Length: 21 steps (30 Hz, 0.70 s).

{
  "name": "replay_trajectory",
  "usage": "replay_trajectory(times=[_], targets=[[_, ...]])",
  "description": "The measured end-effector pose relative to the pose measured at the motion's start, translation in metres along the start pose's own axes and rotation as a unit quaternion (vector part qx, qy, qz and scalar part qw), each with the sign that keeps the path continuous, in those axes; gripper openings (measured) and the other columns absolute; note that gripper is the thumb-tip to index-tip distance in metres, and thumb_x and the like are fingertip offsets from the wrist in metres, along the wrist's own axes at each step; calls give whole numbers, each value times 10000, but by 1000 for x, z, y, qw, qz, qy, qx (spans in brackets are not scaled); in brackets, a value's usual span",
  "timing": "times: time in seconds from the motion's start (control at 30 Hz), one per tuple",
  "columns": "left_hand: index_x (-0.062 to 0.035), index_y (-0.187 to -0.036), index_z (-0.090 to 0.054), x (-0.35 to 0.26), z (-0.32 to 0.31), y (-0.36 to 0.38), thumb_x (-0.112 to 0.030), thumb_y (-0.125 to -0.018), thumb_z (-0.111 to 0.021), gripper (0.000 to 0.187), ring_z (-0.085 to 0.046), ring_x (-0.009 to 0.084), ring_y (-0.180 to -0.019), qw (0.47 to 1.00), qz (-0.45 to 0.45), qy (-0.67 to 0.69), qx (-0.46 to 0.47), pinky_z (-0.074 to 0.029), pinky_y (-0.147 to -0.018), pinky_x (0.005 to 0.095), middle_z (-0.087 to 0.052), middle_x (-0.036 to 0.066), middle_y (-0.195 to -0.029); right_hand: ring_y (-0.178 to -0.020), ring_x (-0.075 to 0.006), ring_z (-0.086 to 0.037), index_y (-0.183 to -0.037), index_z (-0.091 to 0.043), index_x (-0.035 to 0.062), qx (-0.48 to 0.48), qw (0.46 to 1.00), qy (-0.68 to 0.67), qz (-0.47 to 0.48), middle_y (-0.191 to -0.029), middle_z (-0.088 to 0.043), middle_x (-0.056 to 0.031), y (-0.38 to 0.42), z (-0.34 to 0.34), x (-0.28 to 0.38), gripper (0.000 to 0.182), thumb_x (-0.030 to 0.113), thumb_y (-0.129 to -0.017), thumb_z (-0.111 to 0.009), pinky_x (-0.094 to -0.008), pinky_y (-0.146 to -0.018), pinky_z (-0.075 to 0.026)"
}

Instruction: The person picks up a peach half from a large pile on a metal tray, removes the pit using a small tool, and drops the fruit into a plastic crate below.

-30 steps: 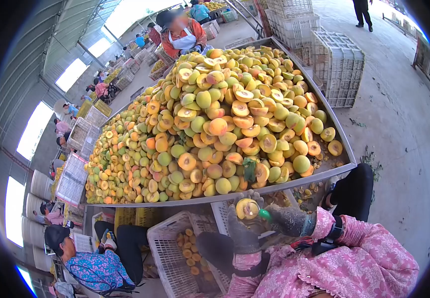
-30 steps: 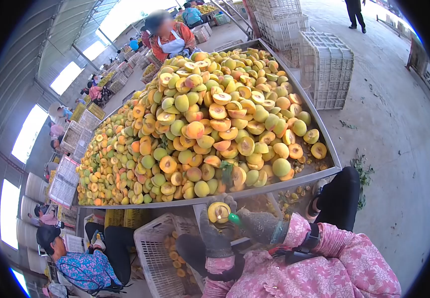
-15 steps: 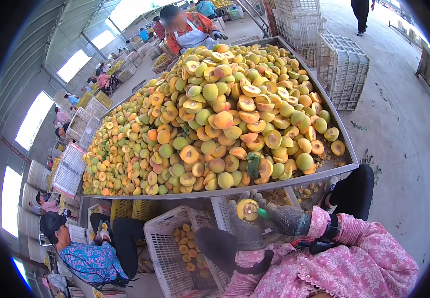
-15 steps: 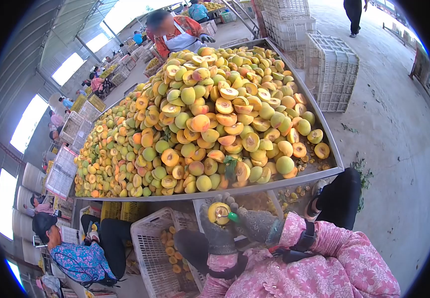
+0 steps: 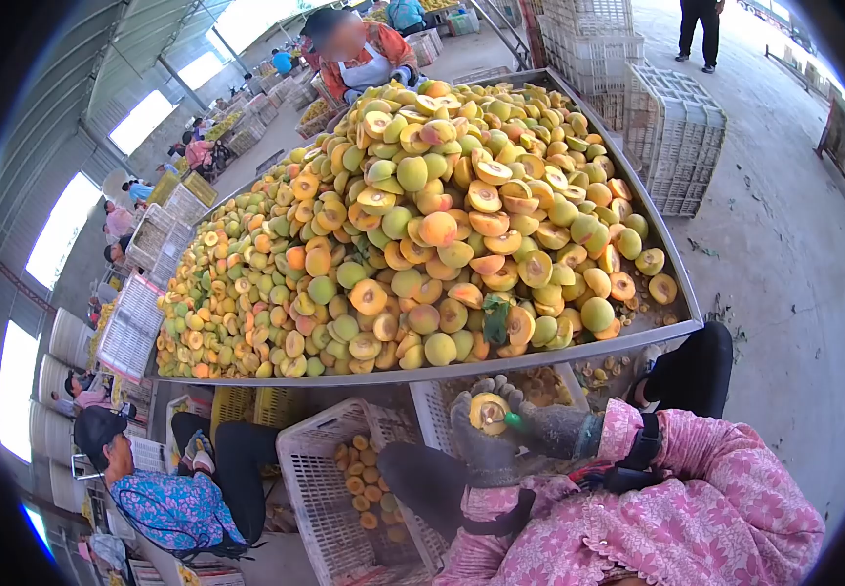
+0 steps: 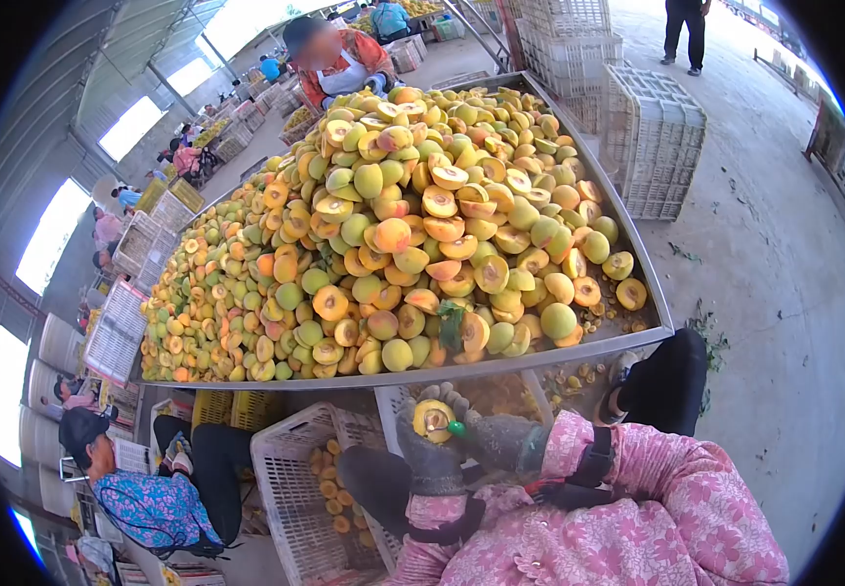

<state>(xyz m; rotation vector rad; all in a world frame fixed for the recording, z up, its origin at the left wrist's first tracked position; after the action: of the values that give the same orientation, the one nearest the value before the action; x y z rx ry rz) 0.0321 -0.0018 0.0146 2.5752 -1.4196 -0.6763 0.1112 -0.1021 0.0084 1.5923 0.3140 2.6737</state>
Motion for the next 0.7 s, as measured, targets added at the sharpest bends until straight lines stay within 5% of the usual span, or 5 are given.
replay_trajectory(times=[0.17,0.27,0.4,0.5,0.7], targets=[[52,-994,-527,-3,-3,7,-279,-896,-427,359,-576,268,-880,997,11,-67,-28,-498,-809,359,-577,184,-995,-776,-360,-606,-1361,-26,-67,-131,984,51,106,-889,-575,-273,12,19,40,1029,351,-718,-712,-392,-710,-481],[34,-988,-534,-6,5,4,-249,-915,-402,320,-592,245,-851,959,-63,-277,1,-504,-789,340,-599,166,-977,-711,-346,-615,-1371,39,-50,-93,993,66,27,-818,-592,-245,8,8,18,1038,327,-735,-690,-377,-646,-483],[58,-921,-565,-6,27,-8,-288,-853,-439,374,-566,315,-840,982,11,-186,-31,-492,-758,402,-595,207,-932,-665,-335,-618,-1372,85,-43,-111,969,207,79,-769,-601,-233,-16,-24,-38,1044,312,-745,-671,-361,-597,-478],[61,-913,-568,-7,24,-7,-278,-850,-435,369,-564,326,-823,966,-79,-243,-48,-492,-743,409,-593,207,-924,-660,-341,-620,-1370,84,-50,-77,994,63,-49,-770,-603,-235,-23,-32,-49,1046,311,-742,-670,-359,-571,-478],[30,-911,-555,-12,29,-9,-263,-850,-472,311,-566,332,-851,977,-35,-208,-35,-485,-776,451,-591,195,-906,-668,-363,-614,-1365,44,-56,-129,971,163,115,-781,-601,-262,-32,-40,-53,1008,317,-747,-660,-406,-580,-478]])
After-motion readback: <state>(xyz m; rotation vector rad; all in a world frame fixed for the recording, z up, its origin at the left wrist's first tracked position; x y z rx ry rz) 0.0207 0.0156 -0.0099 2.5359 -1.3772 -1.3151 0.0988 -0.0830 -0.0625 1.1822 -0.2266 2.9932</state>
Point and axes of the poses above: each hand's wrist, its own y-axis away from the middle knuckle, its own z-axis out of the back of the hand, x = y × z, the point moved 2 cm from there along -y, towards the middle knuckle
